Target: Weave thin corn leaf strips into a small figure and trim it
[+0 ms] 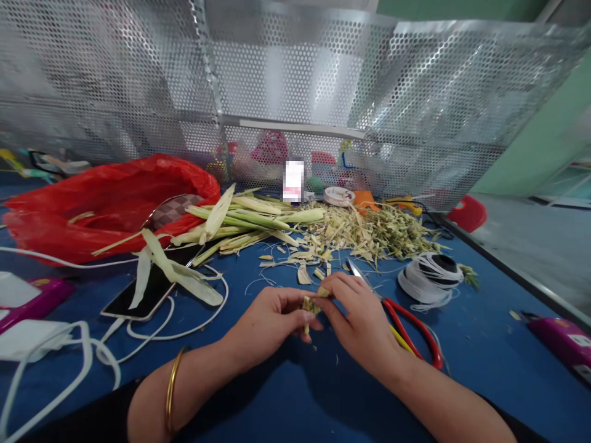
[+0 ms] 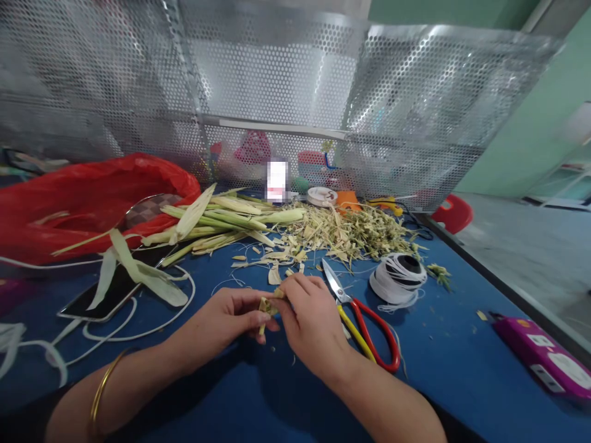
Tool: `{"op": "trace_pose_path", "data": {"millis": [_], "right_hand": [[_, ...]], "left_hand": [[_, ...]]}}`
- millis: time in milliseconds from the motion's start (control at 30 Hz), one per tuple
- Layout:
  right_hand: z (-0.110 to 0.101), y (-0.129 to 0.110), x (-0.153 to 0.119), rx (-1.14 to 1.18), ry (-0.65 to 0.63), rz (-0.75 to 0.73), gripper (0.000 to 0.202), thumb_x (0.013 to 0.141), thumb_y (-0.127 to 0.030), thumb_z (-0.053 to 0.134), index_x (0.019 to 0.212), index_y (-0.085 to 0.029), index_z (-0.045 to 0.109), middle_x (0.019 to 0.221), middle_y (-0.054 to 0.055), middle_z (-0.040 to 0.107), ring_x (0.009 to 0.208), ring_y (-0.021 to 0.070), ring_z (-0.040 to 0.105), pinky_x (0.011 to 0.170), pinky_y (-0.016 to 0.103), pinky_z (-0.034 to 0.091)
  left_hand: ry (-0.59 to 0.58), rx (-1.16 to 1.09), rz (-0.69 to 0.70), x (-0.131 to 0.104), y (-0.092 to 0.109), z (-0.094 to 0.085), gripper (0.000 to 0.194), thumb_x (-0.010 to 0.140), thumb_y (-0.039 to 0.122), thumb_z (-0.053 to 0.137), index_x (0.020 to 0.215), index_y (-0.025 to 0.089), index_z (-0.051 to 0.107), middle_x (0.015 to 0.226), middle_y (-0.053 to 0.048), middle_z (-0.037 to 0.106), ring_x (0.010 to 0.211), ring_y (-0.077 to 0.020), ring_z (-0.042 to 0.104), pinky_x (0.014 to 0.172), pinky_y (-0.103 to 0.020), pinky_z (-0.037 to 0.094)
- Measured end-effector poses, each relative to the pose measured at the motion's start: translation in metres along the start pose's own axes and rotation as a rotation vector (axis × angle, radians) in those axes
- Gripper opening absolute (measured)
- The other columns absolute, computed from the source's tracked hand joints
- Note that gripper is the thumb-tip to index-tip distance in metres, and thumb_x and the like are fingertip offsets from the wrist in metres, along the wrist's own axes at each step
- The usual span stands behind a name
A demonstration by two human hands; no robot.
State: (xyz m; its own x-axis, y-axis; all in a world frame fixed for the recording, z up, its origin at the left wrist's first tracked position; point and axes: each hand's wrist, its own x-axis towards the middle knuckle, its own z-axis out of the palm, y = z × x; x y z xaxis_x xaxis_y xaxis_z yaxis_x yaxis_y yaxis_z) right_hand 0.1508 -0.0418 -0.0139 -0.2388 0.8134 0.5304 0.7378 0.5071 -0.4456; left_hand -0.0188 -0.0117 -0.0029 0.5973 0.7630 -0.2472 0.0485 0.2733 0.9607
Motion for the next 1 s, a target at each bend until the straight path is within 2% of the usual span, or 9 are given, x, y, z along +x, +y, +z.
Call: {"op": "trace_pose_path", "data": {"millis": [100, 267, 433, 533, 600, 667, 767, 867, 1000], "right_hand": [[0.003, 0.0, -0.001, -0.03, -0.053, 0.082, 0.014, 0.087, -0.014, 0.054, 0.075, -0.02, 0.051, 0.077, 0.001, 0.058, 0.072, 0.0165, 0.052, 0.068, 0.03, 0.038], [0.003, -0.001, -0.003, 0.057, -0.04, 0.167, 0.018, 0.088, -0.018, 0.052, 0.071, -0.02, 0.05, 0.07, -0.001, 0.054, 0.068, 0.0148, 0.051, 0.062, 0.026, 0.036], [0.006, -0.003, -0.003, 0.208, -0.052, 0.365, 0.022, 0.088, -0.027, 0.054, 0.067, -0.02, 0.053, 0.06, -0.003, 0.054, 0.058, 0.0129, 0.048, 0.054, 0.024, 0.036], [0.008, -0.003, -0.002, 0.298, -0.068, 0.419, 0.024, 0.088, -0.03, 0.054, 0.066, -0.02, 0.053, 0.057, -0.004, 0.053, 0.053, 0.0114, 0.046, 0.05, 0.023, 0.035], [0.008, -0.002, -0.002, 0.347, -0.055, 0.426, 0.023, 0.089, -0.03, 0.052, 0.068, -0.02, 0.053, 0.058, -0.004, 0.054, 0.053, 0.011, 0.048, 0.049, 0.022, 0.036], [0.005, 0.0, -0.001, 0.339, 0.04, 0.394, 0.016, 0.089, -0.029, 0.052, 0.076, -0.02, 0.055, 0.065, -0.002, 0.058, 0.058, 0.0122, 0.053, 0.053, 0.023, 0.041], [-0.002, 0.002, 0.0, 0.164, 0.184, 0.217, 0.009, 0.087, -0.029, 0.058, 0.085, -0.02, 0.057, 0.081, 0.004, 0.063, 0.077, 0.0177, 0.059, 0.067, 0.029, 0.045], [-0.006, 0.001, 0.0, -0.049, 0.156, 0.008, 0.007, 0.084, -0.027, 0.064, 0.082, -0.021, 0.061, 0.087, 0.005, 0.065, 0.084, 0.0208, 0.059, 0.076, 0.035, 0.043], [-0.005, -0.002, 0.001, -0.224, 0.134, -0.161, 0.004, 0.087, -0.022, 0.061, 0.085, -0.022, 0.064, 0.086, 0.003, 0.067, 0.084, 0.0192, 0.061, 0.084, 0.038, 0.04]], "left_hand": [[-0.004, 0.041, -0.017, 0.0, -0.001, 0.0, 0.026, 0.071, 0.02, 0.065, 0.095, 0.012, 0.07, 0.072, -0.003, 0.07, 0.055, -0.0093, 0.056, 0.063, -0.024, 0.048], [0.113, 0.026, -0.073, 0.001, 0.0, 0.0, 0.035, 0.069, 0.023, 0.069, 0.103, 0.013, 0.062, 0.072, -0.004, 0.073, 0.053, -0.0108, 0.06, 0.059, -0.024, 0.048], [0.134, -0.007, -0.067, 0.0, 0.003, 0.001, 0.028, 0.067, 0.026, 0.075, 0.092, 0.014, 0.071, 0.069, -0.002, 0.071, 0.054, -0.0093, 0.059, 0.058, -0.021, 0.046], [0.176, -0.018, -0.074, 0.0, 0.002, 0.002, 0.025, 0.064, 0.022, 0.076, 0.088, 0.015, 0.074, 0.063, -0.001, 0.07, 0.051, -0.0083, 0.057, 0.056, -0.02, 0.044], [0.208, -0.038, -0.066, 0.0, 0.001, 0.002, 0.023, 0.064, 0.021, 0.076, 0.086, 0.015, 0.075, 0.067, -0.003, 0.072, 0.051, -0.0083, 0.056, 0.056, -0.02, 0.045], [0.246, -0.078, -0.044, 0.001, 0.002, 0.001, 0.024, 0.065, 0.022, 0.076, 0.087, 0.015, 0.076, 0.073, -0.005, 0.074, 0.057, -0.0103, 0.059, 0.057, -0.021, 0.046], [0.307, -0.154, -0.019, 0.002, 0.003, -0.002, 0.024, 0.066, 0.026, 0.077, 0.088, 0.016, 0.076, 0.075, -0.006, 0.074, 0.064, -0.0119, 0.061, 0.061, -0.021, 0.047], [0.315, -0.194, -0.014, 0.002, 0.003, -0.003, 0.023, 0.065, 0.026, 0.078, 0.085, 0.015, 0.076, 0.073, -0.005, 0.073, 0.058, -0.0095, 0.057, 0.06, -0.021, 0.047], [0.297, -0.207, -0.011, 0.002, 0.002, -0.003, 0.026, 0.064, 0.027, 0.079, 0.086, 0.013, 0.075, 0.074, -0.006, 0.072, 0.055, -0.0085, 0.056, 0.059, -0.021, 0.045]]}}
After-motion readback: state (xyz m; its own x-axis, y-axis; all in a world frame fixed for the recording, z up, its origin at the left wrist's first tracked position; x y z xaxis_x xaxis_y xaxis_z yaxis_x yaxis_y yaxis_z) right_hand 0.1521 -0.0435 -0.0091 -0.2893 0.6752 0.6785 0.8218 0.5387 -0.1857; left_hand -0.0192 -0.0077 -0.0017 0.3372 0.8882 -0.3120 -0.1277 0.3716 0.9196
